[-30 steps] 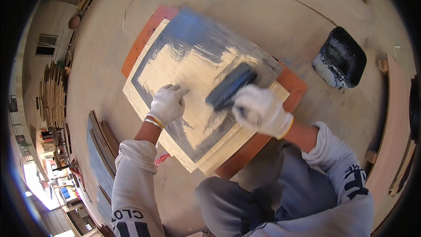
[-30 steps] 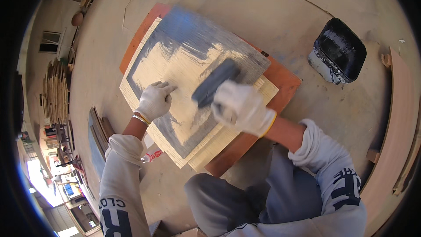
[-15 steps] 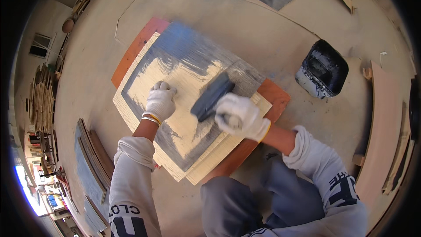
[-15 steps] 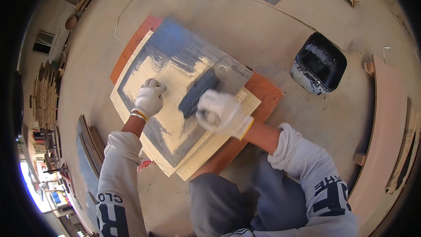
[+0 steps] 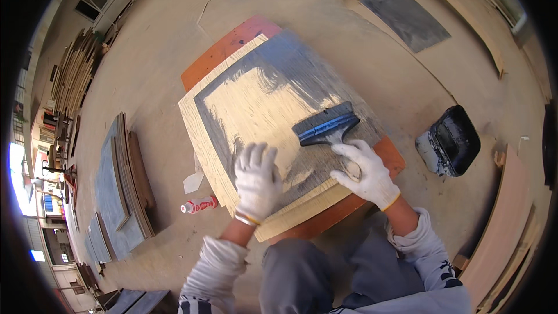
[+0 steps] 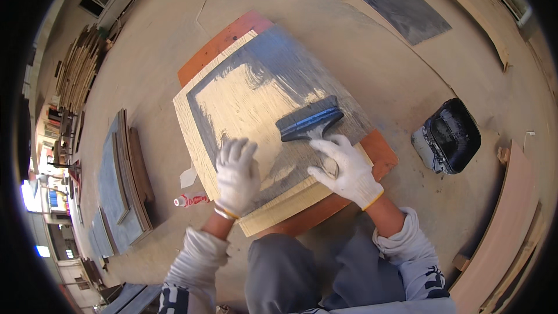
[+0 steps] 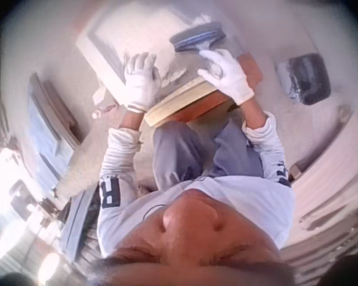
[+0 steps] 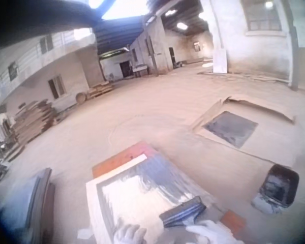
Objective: The person paints several light-colored wooden boards with dark paint using a brush. They apply paint in broad strokes, dip the brush into a paint container, and move the boards around to access different areas.
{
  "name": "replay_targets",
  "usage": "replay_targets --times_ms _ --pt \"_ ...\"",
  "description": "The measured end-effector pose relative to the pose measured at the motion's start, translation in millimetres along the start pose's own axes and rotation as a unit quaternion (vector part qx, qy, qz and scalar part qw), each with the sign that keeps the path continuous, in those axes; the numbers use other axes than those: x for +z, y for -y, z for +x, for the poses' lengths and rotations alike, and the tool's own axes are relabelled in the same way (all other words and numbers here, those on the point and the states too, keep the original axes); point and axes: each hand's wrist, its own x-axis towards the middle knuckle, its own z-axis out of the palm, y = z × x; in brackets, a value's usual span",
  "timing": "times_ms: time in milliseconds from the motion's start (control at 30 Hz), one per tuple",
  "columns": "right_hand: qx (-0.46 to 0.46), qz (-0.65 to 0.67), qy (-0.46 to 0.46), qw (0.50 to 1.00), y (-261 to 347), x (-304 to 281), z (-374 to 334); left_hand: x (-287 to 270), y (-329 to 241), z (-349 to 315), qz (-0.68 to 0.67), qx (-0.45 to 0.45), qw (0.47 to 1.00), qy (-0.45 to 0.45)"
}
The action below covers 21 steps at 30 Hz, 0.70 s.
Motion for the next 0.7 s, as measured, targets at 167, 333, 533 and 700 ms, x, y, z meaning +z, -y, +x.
replay_targets --times_ms 167,333,533,700 --pt "0.202 0.377 -0.064 0.902 7.8 -10.5 -15.0 -24.3 -121.7 -66.0 -0.203 -0.056 0.975 0.067" --pt "0.188 0.22 -0.288 0.913 -4.1 -126.8 -43.7 16.4 -176.9 -66.8 -0.259 0.047 0.955 0.138" --pt "0.127 -0.286 -0.246 0.917 -93.3 -216.3 -99.4 63.6 -181.3 -95.6 -0.248 0.098 0.935 0.233" --pt "0.251 -0.25 -0.059 0.933 -175.0 -244.1 -98.8 70.7 -200.7 -97.0 -0.285 0.147 0.914 0.249"
